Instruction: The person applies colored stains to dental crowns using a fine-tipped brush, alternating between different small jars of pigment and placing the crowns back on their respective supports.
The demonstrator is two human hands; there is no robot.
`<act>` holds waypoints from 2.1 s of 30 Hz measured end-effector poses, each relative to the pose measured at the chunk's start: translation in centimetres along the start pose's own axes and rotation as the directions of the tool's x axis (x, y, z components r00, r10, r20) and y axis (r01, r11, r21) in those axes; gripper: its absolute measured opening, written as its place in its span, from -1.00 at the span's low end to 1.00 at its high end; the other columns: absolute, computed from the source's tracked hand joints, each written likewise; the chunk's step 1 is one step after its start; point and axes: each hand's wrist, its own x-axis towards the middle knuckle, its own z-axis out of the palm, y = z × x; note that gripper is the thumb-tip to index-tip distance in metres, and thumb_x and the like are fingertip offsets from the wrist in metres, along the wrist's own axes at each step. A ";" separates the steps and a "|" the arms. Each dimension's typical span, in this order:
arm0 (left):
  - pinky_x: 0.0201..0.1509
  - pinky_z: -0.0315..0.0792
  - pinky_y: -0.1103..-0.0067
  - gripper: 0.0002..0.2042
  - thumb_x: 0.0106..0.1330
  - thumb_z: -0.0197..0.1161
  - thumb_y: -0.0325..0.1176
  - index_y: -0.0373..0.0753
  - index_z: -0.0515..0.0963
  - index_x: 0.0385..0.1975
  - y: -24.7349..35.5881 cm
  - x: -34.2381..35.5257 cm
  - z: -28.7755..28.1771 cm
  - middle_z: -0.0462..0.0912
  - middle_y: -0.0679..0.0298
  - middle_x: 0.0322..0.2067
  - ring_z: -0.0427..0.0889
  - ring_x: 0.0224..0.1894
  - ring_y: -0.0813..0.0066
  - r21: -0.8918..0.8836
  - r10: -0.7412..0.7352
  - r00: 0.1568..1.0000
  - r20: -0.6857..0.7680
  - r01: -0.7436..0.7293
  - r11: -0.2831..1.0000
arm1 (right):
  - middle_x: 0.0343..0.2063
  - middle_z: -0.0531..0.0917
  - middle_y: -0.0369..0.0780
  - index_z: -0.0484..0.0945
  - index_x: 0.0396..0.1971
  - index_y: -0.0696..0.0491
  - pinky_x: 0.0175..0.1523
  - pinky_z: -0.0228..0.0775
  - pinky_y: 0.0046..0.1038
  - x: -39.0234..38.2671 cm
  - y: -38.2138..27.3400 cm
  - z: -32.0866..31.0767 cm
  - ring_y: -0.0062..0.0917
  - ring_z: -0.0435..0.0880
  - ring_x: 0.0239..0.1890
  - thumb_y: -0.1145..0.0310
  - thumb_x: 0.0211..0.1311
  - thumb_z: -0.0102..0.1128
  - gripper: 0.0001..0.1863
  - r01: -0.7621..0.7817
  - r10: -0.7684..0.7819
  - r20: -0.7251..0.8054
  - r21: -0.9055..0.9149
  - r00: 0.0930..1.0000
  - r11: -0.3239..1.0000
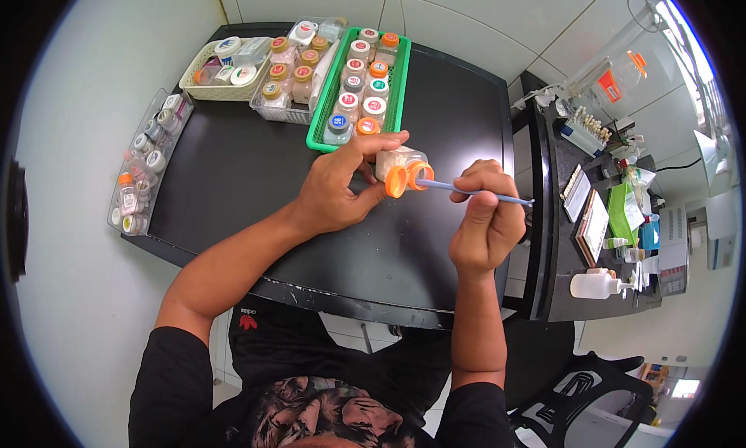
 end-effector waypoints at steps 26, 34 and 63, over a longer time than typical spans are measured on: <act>0.29 0.67 0.31 -0.33 0.19 0.63 -0.56 -0.28 0.46 0.31 0.1 0.5 0.0 0.69 -0.02 0.24 0.75 0.26 0.07 0.096 0.054 0.998 0.035 -0.057 0.994 | -0.48 0.69 -0.25 0.70 -0.25 0.13 -0.15 0.40 -0.29 0.8 -0.7 0.5 -0.40 0.62 -0.46 0.28 0.60 0.33 -0.77 0.229 -0.205 0.117 -0.263 0.972 0.937; 0.32 0.60 0.27 -0.25 0.11 0.65 -0.57 -0.27 0.54 0.39 1.0 -0.3 0.0 0.61 0.04 0.15 0.68 0.22 0.00 0.181 0.043 0.996 0.077 -0.056 0.982 | -0.42 0.73 -0.26 0.75 -0.24 0.10 -0.11 0.40 -0.30 0.3 -1.3 0.7 -0.39 0.65 -0.41 0.34 0.47 0.44 -0.86 0.244 -0.218 0.125 -0.259 0.968 0.935; 0.33 0.74 0.31 -0.38 0.43 0.51 -0.59 -0.33 0.38 0.43 -1.0 -0.5 0.1 0.57 -0.09 0.43 0.72 0.36 0.11 0.069 0.045 0.993 0.105 -0.052 0.996 | -0.39 0.74 -0.16 0.75 -0.20 0.14 -0.11 0.44 -0.25 0.9 -1.2 -0.1 -0.28 0.68 -0.37 0.47 0.34 0.42 -0.89 0.249 -0.230 0.105 -0.220 0.967 0.943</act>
